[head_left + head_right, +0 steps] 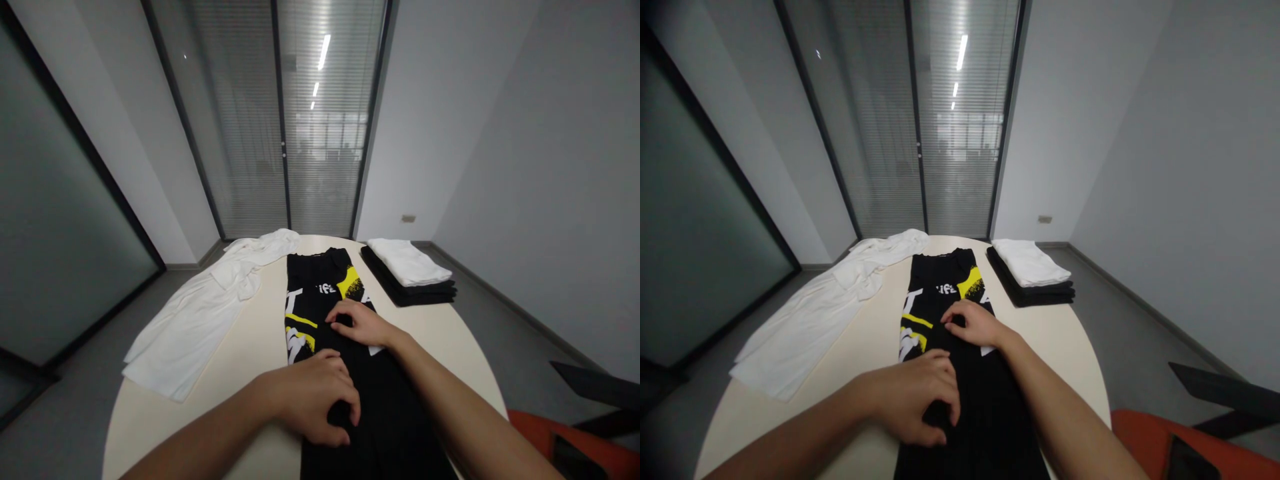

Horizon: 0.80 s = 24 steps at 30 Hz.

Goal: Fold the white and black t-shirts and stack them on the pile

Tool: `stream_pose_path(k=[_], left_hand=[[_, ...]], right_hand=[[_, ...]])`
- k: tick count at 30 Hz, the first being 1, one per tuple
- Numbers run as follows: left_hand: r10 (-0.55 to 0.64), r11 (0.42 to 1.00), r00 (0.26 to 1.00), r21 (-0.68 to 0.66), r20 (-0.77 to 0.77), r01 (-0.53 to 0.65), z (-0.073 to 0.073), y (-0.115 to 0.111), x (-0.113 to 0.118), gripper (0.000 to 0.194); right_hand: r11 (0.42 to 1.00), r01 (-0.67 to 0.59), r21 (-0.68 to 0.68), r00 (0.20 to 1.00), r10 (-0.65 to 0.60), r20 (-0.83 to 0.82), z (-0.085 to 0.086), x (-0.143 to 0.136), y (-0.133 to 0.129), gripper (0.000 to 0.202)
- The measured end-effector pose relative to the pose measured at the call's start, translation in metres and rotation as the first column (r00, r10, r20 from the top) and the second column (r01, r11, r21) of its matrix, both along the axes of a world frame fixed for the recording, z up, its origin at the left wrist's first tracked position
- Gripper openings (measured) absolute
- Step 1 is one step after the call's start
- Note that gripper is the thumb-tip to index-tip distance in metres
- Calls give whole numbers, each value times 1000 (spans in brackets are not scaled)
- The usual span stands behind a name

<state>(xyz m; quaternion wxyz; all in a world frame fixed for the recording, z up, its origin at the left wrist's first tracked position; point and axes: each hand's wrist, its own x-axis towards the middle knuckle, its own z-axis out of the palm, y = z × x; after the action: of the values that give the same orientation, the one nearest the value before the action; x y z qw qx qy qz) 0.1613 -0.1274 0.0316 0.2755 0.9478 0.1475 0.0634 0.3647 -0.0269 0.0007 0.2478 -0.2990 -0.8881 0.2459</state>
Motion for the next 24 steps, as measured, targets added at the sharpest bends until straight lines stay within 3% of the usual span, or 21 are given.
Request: stream_pose_path(k=[3,6,8,11,14,17,19,24], left_hand=[[-20,1000,999,-5,-30,20,2,-9,5,39],[-60,998,998,1,-33,60,4,-11,6,23],[-87,994,996,-66,8,87,8,-8,5,14],[0,988,998,-156,60,10,14,-4,3,9],[67,994,997,-91,27,-65,16,-4,5,22],[-10,1000,1000,-25,-17,10,12,-10,9,30],[-61,998,998,-24,-17,61,7,-14,13,22],[-144,974,989,-171,17,145,-1,-17,18,20]], right_hand=[[1000,5,0,1000,-5,6,0,0,0,13],[1000,13,1,1000,-13,16,-1,0,0,14],[1000,14,1,1000,-14,21,-1,0,0,14],[1000,5,2,1000,-5,26,-1,0,0,15],[1000,2,4,1000,-2,26,0,1,0,14],[1000,4,8,1000,-4,24,1,1,-1,14],[1000,8,7,1000,-8,23,0,1,-1,15],[1000,6,-2,1000,-6,25,0,1,0,16]])
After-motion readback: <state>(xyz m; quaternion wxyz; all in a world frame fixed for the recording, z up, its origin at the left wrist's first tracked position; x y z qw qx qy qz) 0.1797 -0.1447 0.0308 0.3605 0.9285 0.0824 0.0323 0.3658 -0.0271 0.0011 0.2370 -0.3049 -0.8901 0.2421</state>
